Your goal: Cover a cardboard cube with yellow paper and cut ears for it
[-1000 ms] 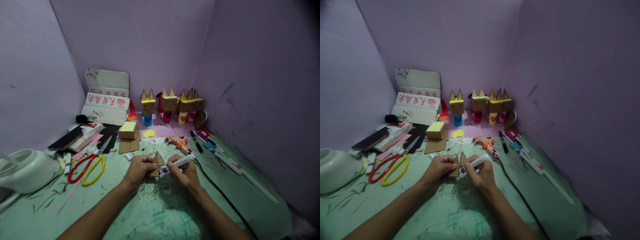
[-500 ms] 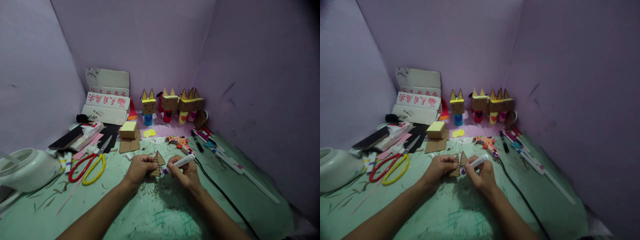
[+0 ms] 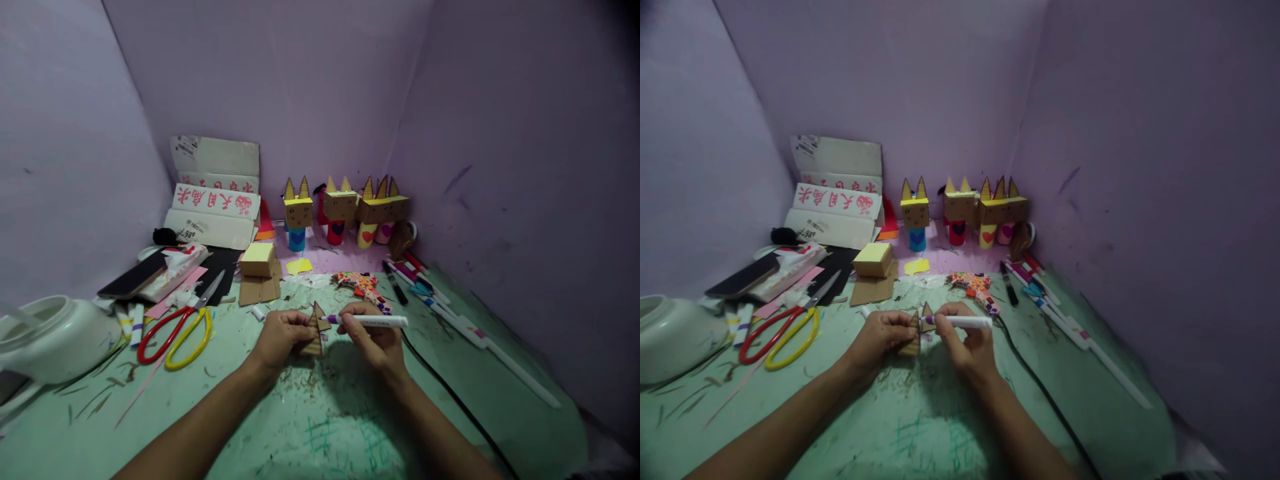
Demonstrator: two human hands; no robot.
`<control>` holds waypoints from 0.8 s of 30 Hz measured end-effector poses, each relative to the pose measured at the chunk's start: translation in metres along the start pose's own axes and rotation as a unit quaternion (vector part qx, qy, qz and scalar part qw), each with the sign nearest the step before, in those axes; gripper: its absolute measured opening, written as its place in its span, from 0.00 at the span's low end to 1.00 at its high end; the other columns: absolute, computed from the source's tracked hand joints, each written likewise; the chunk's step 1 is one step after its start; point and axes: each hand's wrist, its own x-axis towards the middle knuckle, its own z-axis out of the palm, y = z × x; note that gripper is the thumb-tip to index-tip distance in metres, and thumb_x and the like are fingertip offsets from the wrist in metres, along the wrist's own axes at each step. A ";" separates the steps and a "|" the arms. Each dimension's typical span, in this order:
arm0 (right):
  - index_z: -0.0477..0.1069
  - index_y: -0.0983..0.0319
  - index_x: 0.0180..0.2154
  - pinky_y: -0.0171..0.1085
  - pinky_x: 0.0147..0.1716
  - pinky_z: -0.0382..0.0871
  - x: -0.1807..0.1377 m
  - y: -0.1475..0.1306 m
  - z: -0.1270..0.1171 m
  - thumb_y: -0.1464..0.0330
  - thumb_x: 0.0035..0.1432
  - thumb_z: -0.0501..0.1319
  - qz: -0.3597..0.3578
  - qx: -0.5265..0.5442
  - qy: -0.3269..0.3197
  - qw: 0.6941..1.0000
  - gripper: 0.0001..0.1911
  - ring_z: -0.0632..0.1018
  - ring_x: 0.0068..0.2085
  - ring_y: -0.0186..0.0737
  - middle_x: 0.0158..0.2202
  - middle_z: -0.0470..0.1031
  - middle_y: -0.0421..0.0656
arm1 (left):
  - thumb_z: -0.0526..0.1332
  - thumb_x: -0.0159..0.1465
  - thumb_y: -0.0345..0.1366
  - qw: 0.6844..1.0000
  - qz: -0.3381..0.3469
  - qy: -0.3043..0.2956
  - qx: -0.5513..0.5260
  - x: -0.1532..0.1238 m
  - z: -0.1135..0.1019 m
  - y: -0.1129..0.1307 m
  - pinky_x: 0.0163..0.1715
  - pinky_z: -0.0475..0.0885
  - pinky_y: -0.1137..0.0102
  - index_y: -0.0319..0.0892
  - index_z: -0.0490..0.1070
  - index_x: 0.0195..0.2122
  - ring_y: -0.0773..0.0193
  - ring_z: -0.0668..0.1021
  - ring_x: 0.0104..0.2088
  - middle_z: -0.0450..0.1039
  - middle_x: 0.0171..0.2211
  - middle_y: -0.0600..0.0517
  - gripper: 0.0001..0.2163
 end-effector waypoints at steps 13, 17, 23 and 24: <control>0.71 0.62 0.29 0.34 0.28 0.64 0.002 -0.001 -0.001 0.66 0.55 0.58 -0.009 -0.032 -0.037 0.999 0.07 0.73 0.28 0.37 0.25 0.72 0.40 | 0.65 0.37 0.30 1.000 0.000 0.005 -0.008 0.000 0.001 0.000 0.18 0.60 0.75 0.36 0.72 0.17 0.72 0.67 0.15 0.67 0.13 0.55 0.05; 0.70 0.62 0.27 0.33 0.25 0.61 -0.001 0.001 -0.001 0.63 0.54 0.59 0.019 -0.024 -0.032 0.999 0.09 0.70 0.24 0.35 0.21 0.70 0.39 | 0.66 0.37 0.30 1.000 0.002 0.005 -0.009 0.000 0.000 0.000 0.18 0.60 0.76 0.35 0.72 0.16 0.72 0.67 0.16 0.68 0.13 0.55 0.05; 0.68 0.62 0.23 0.32 0.20 0.55 -0.002 0.002 -0.001 0.61 0.52 0.58 0.056 -0.037 -0.033 0.997 0.12 0.66 0.20 0.33 0.17 0.65 0.37 | 0.66 0.37 0.30 1.000 0.000 0.009 -0.011 -0.001 0.001 0.000 0.17 0.60 0.76 0.35 0.72 0.17 0.72 0.67 0.15 0.68 0.13 0.54 0.05; 0.68 0.62 0.23 0.32 0.19 0.55 -0.002 0.002 -0.001 0.61 0.52 0.58 0.058 -0.039 -0.036 0.997 0.12 0.66 0.20 0.33 0.17 0.65 0.37 | 0.66 0.37 0.30 1.000 -0.001 0.009 -0.013 -0.001 0.002 0.000 0.17 0.61 0.76 0.35 0.72 0.17 0.72 0.68 0.15 0.69 0.14 0.54 0.06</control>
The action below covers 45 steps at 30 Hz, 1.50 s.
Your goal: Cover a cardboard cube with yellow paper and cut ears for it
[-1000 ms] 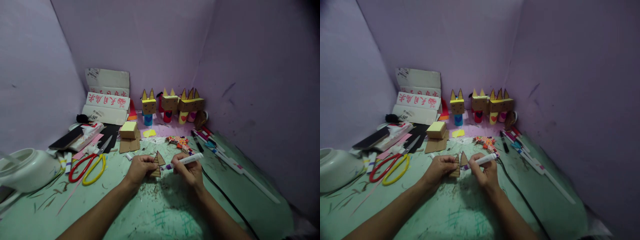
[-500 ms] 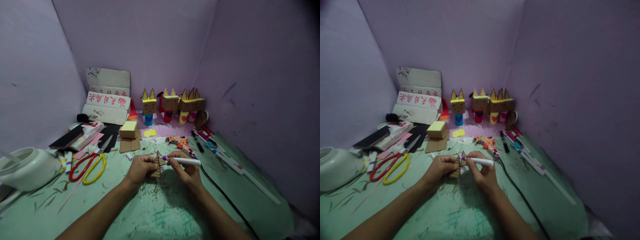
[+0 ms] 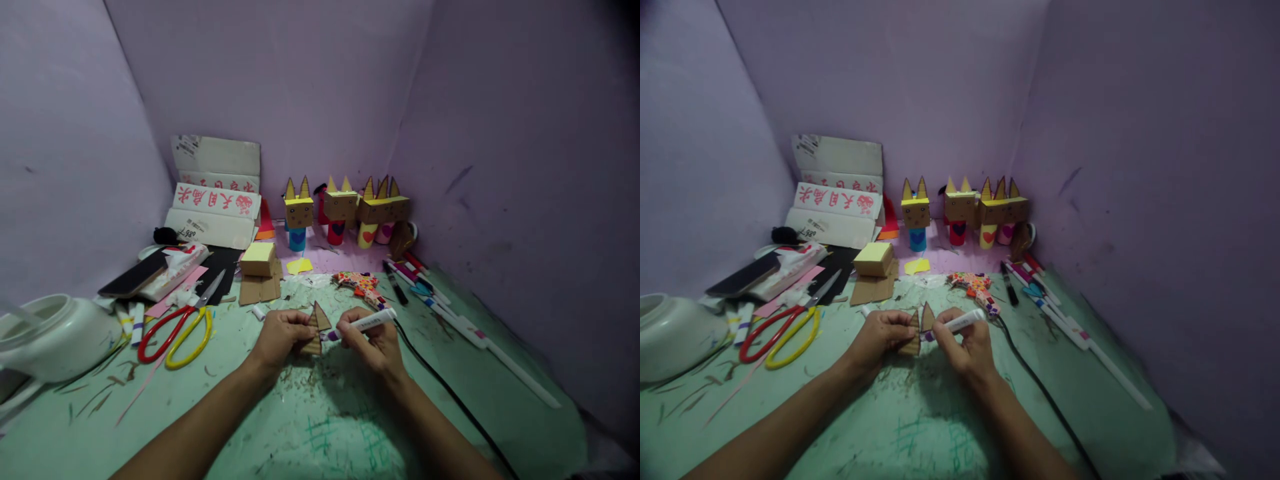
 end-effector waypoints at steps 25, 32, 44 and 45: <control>0.67 0.62 0.22 0.32 0.18 0.54 -0.001 0.000 -0.004 0.62 0.52 0.58 0.006 0.045 -0.047 0.998 0.12 0.64 0.19 0.32 0.16 0.64 0.37 | 0.66 0.37 0.29 1.000 0.003 0.003 -0.006 -0.001 -0.001 0.001 0.18 0.61 0.74 0.35 0.72 0.17 0.71 0.69 0.16 0.69 0.14 0.53 0.05; 0.68 0.63 0.21 0.32 0.18 0.55 -0.003 0.000 0.000 0.62 0.52 0.59 -0.011 -0.001 -0.026 1.000 0.13 0.64 0.19 0.32 0.15 0.64 0.37 | 0.66 0.36 0.29 1.000 -0.002 0.003 -0.006 0.000 -0.001 0.001 0.19 0.62 0.74 0.35 0.73 0.17 0.70 0.69 0.16 0.70 0.14 0.53 0.06; 0.69 0.61 0.25 0.34 0.22 0.60 0.000 -0.003 -0.002 0.61 0.54 0.57 -0.033 0.033 0.029 0.999 0.11 0.68 0.22 0.35 0.19 0.66 0.39 | 0.66 0.38 0.30 1.000 -0.003 0.000 -0.005 -0.002 0.000 0.002 0.19 0.61 0.74 0.36 0.72 0.18 0.71 0.69 0.16 0.70 0.15 0.53 0.06; 0.69 0.61 0.26 0.34 0.23 0.61 0.000 -0.003 -0.002 0.62 0.55 0.58 -0.038 0.029 0.037 0.998 0.11 0.69 0.23 0.36 0.20 0.68 0.39 | 0.66 0.37 0.30 1.000 -0.003 -0.001 -0.004 -0.002 0.000 0.002 0.19 0.61 0.74 0.36 0.72 0.18 0.71 0.69 0.16 0.70 0.15 0.53 0.06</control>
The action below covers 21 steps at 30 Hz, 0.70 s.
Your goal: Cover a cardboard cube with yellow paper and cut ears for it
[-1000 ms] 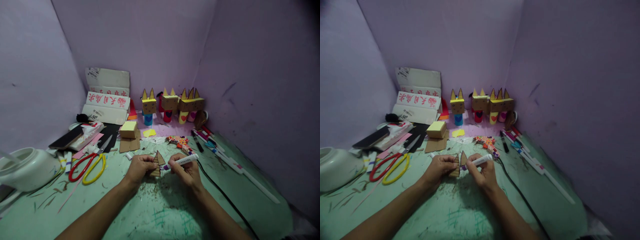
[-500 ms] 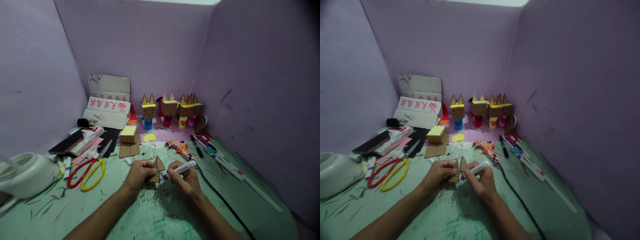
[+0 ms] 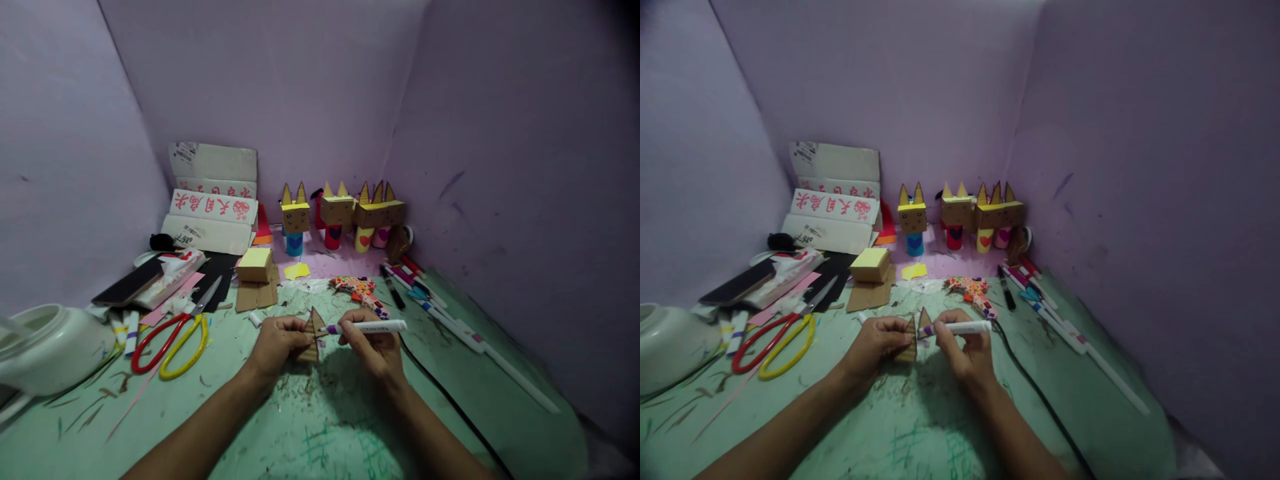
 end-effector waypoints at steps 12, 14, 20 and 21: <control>0.73 0.61 0.31 0.36 0.29 0.68 0.005 -0.001 0.001 0.68 0.53 0.60 -0.058 -0.043 -0.043 0.997 0.04 0.75 0.30 0.39 0.28 0.76 0.43 | 0.65 0.37 0.30 1.000 0.009 -0.011 0.012 0.002 -0.001 0.000 0.18 0.59 0.75 0.36 0.72 0.17 0.72 0.66 0.15 0.66 0.13 0.55 0.05; 0.73 0.61 0.30 0.36 0.28 0.68 0.005 0.000 0.001 0.67 0.53 0.60 -0.051 -0.042 -0.042 0.997 0.05 0.75 0.28 0.39 0.26 0.75 0.42 | 0.65 0.37 0.30 1.000 0.012 -0.011 0.012 0.002 -0.001 -0.001 0.17 0.58 0.75 0.36 0.72 0.16 0.73 0.65 0.15 0.65 0.12 0.56 0.04; 0.70 0.61 0.27 0.34 0.23 0.64 0.002 0.003 -0.001 0.64 0.55 0.58 -0.025 -0.036 -0.023 0.999 0.09 0.71 0.23 0.36 0.20 0.70 0.39 | 0.65 0.38 0.29 1.000 0.016 -0.009 0.016 0.003 -0.003 -0.003 0.17 0.56 0.76 0.35 0.72 0.16 0.74 0.64 0.15 0.65 0.12 0.56 0.04; 0.70 0.61 0.28 0.34 0.24 0.65 0.002 0.003 -0.001 0.64 0.55 0.58 -0.024 -0.034 -0.021 0.999 0.09 0.72 0.24 0.36 0.21 0.71 0.39 | 0.65 0.38 0.29 1.000 0.015 -0.008 0.016 0.003 -0.003 -0.003 0.17 0.57 0.76 0.35 0.72 0.17 0.73 0.65 0.15 0.66 0.12 0.56 0.04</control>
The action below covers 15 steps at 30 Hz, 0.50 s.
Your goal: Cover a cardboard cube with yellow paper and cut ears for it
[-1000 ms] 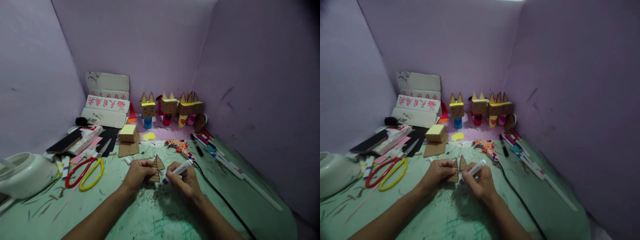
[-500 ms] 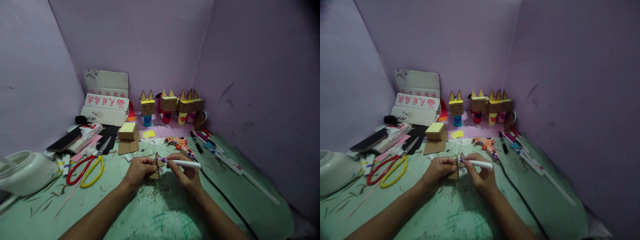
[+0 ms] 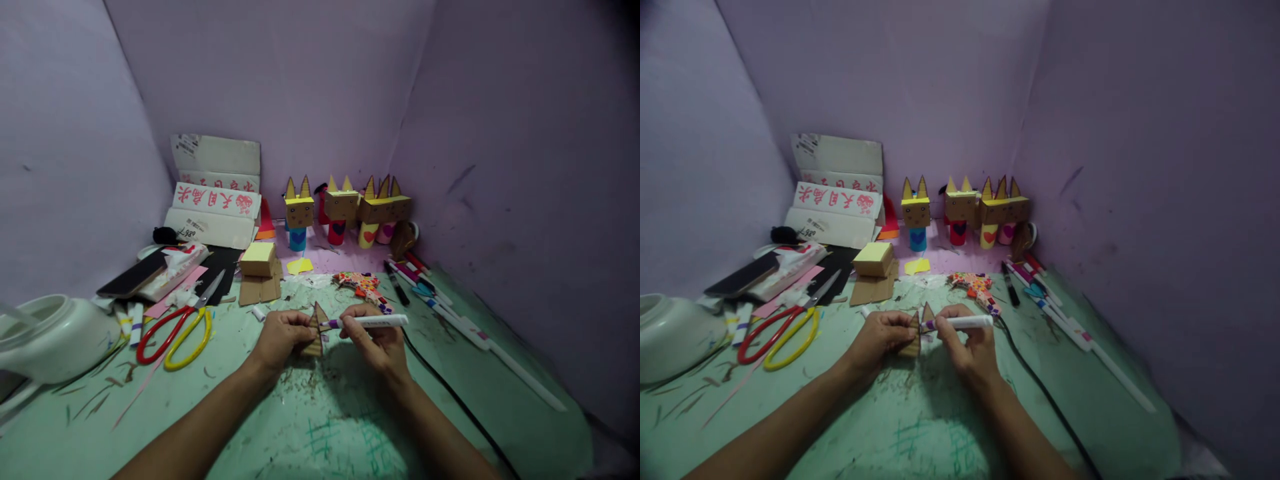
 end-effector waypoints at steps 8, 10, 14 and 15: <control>0.72 0.61 0.32 0.37 0.30 0.68 0.005 -0.005 0.002 0.68 0.54 0.60 -0.033 0.001 -0.001 0.999 0.05 0.75 0.30 0.40 0.28 0.75 0.43 | 0.65 0.37 0.30 1.000 -0.004 0.003 -0.001 -0.002 0.002 0.003 0.18 0.59 0.75 0.36 0.72 0.16 0.72 0.67 0.15 0.67 0.13 0.55 0.05; 0.73 0.61 0.31 0.37 0.30 0.68 0.005 -0.005 0.002 0.67 0.54 0.60 -0.029 -0.001 -0.008 1.000 0.05 0.75 0.30 0.40 0.27 0.75 0.43 | 0.65 0.37 0.30 1.000 -0.004 0.004 -0.001 -0.002 0.003 0.002 0.18 0.59 0.75 0.36 0.72 0.17 0.72 0.67 0.16 0.67 0.14 0.55 0.05; 0.72 0.61 0.30 0.36 0.28 0.66 0.002 -0.003 0.000 0.66 0.55 0.59 -0.013 -0.006 -0.008 1.000 0.06 0.74 0.27 0.39 0.24 0.73 0.41 | 0.65 0.37 0.30 1.000 -0.006 0.003 0.002 -0.001 0.002 0.002 0.18 0.58 0.75 0.36 0.72 0.17 0.72 0.65 0.15 0.66 0.13 0.55 0.05; 0.71 0.61 0.29 0.35 0.27 0.66 0.002 -0.002 0.000 0.66 0.55 0.59 -0.011 -0.004 -0.006 1.000 0.07 0.73 0.27 0.38 0.23 0.73 0.40 | 0.65 0.37 0.30 1.000 -0.005 0.004 0.003 -0.001 0.002 0.002 0.18 0.57 0.75 0.36 0.72 0.17 0.73 0.65 0.15 0.66 0.12 0.55 0.05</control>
